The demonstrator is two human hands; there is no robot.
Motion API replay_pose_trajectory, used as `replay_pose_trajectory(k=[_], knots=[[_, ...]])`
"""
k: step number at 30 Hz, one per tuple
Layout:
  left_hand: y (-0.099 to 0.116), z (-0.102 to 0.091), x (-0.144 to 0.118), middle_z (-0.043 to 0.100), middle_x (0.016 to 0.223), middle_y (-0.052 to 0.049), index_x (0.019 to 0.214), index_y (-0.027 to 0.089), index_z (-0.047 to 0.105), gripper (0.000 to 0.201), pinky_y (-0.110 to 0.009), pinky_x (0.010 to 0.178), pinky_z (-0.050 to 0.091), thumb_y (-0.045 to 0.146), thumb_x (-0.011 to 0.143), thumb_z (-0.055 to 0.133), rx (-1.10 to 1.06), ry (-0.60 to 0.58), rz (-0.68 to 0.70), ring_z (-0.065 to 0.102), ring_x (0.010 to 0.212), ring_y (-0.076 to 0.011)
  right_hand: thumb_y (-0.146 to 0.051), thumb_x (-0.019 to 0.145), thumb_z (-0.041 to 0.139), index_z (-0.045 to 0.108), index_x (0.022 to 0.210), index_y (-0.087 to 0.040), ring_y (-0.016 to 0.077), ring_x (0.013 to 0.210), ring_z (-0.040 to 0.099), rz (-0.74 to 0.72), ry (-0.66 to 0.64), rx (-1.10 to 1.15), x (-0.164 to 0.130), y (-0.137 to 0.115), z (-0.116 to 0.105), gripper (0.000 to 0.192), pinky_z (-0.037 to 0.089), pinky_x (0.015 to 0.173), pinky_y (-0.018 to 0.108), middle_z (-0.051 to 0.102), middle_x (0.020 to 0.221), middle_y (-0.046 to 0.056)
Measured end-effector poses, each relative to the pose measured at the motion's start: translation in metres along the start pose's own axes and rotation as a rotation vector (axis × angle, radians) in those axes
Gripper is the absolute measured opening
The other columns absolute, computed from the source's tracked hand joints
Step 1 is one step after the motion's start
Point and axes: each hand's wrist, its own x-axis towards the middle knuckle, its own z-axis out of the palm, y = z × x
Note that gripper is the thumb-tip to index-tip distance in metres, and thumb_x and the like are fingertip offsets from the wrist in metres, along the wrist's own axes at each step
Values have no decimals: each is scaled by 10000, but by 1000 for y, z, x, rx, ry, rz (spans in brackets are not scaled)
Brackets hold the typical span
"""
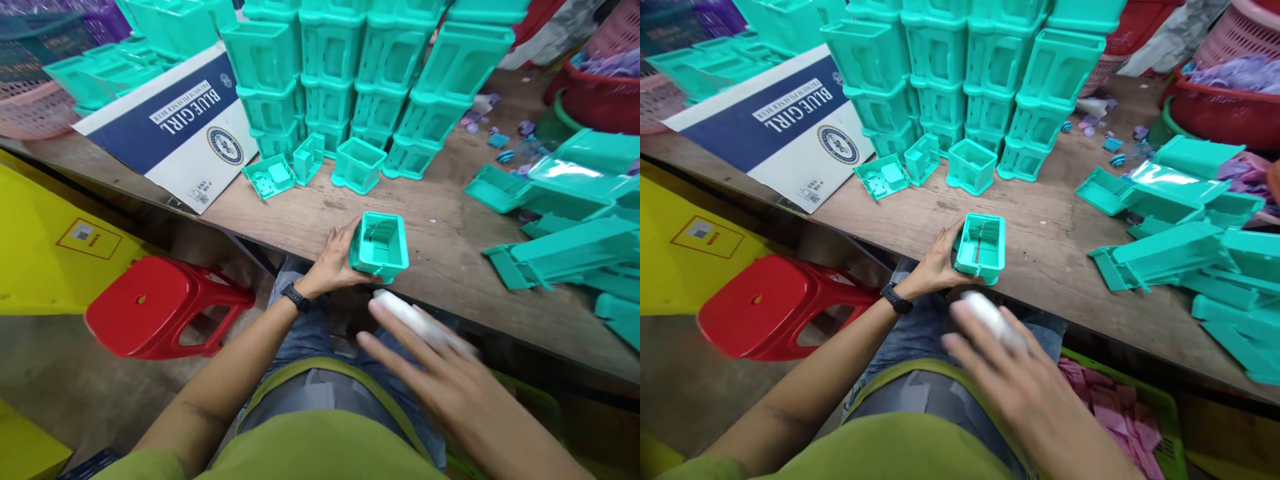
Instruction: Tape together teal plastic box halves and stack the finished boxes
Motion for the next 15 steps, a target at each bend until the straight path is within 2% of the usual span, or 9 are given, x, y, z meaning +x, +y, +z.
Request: replay_pose_trajectory(k=[2,4,6,9,10,12,14,15], knots=[[1,-1,0,336,1693,-246,1636,227,196,1268,-750,1277,131,623,673,919,1,6,9,312,1571,-469,-298,1052,448,782,1180,-253,254,1033,793,-118,-97,-67,9,-1,-9,361,699,830,409,763,1306,101],[2,-1,0,341,1688,-254,1631,205,209,1277,-737,1281,141,587,658,942,2,9,24,323,1566,-463,-257,1020,529,726,1311,-333,292,1103,776,-167,-148,-126,16,-1,-26,360,688,871,474,724,1379,87],[2,-2,0,355,1680,-258,1629,194,211,1276,-716,1285,166,575,658,946,1,13,24,343,1558,-449,-290,1013,576,666,1388,-373,295,1164,752,-111,-86,-151,21,0,-41,394,661,946,473,714,1401,50],[3,-4,1,362,1677,-252,1629,209,218,1275,-687,1283,209,598,653,941,-9,11,6,363,1548,-442,-342,1017,585,678,1370,-385,309,1190,734,-6,32,-172,25,6,-50,368,631,993,484,721,1389,24],[3,-5,1,359,1680,-247,1629,215,222,1271,-679,1285,217,601,654,940,-19,4,4,357,1551,-443,-356,1015,588,699,1342,-374,319,1197,729,32,61,-176,26,9,-48,346,639,964,477,720,1390,25],[3,-7,1,355,1684,-240,1627,214,233,1267,-667,1291,220,604,651,940,-47,-15,8,341,1560,-446,-393,1008,597,730,1297,-335,333,1204,725,119,104,-172,29,17,-42,324,670,762,405,720,1392,44],[4,-10,1,366,1678,-241,1624,205,244,1259,-662,1295,221,599,652,940,-74,-25,9,343,1560,-445,-431,994,616,734,1293,-297,336,1187,734,180,121,-155,35,25,-32,348,620,551,324,732,1372,72],[5,-11,1,374,1673,-242,1622,203,251,1257,-662,1296,220,591,648,945,-83,-24,8,351,1556,-444,-451,988,626,724,1311,-281,337,1177,739,187,126,-139,38,29,-26,378,614,533,317,738,1361,86]])
